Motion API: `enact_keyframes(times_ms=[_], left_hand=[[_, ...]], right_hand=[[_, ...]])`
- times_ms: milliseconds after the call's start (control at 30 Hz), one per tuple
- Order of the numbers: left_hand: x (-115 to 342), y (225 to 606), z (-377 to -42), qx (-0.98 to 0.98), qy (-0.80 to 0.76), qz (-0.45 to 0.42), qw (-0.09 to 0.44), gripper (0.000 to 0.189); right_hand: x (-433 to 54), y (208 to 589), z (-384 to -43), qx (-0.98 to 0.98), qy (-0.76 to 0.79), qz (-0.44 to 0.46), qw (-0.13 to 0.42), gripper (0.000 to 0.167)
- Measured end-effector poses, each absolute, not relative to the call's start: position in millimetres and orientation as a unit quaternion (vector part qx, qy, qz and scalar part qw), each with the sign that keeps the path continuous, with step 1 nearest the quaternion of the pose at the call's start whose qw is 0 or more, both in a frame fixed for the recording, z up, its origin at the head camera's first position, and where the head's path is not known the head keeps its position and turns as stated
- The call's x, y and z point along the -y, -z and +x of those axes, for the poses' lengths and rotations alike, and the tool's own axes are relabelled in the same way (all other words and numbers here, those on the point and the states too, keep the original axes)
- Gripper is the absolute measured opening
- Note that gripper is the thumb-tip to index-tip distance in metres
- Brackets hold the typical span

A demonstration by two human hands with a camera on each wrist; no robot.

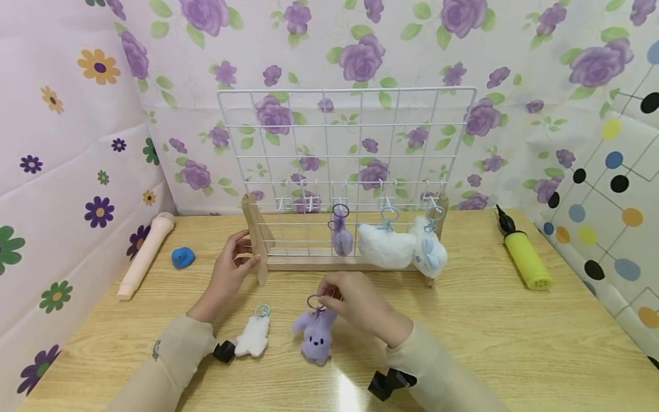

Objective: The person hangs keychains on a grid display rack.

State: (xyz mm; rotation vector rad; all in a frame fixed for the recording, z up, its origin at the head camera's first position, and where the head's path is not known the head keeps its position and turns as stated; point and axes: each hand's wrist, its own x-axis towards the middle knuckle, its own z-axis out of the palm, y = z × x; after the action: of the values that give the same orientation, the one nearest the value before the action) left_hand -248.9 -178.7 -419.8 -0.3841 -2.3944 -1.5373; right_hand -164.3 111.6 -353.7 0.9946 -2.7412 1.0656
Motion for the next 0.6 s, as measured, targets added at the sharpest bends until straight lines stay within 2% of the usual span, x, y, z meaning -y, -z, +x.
enact_keyframes(times_ms=[267, 500, 600], left_hand=[[178, 421, -249, 0.825, 0.533, -0.133, 0.136, 0.057], [179, 425, -250, 0.817, 0.526, -0.157, 0.174, 0.053], [179, 424, -251, 0.819, 0.527, -0.154, 0.167, 0.055]], right_hand=[[-114, 335, -170, 0.882, -0.326, 0.339, 0.040, 0.005], [-117, 323, -172, 0.885, -0.335, 0.324, 0.009, 0.006], [-117, 321, -173, 0.885, -0.336, 0.322, 0.009, 0.006]])
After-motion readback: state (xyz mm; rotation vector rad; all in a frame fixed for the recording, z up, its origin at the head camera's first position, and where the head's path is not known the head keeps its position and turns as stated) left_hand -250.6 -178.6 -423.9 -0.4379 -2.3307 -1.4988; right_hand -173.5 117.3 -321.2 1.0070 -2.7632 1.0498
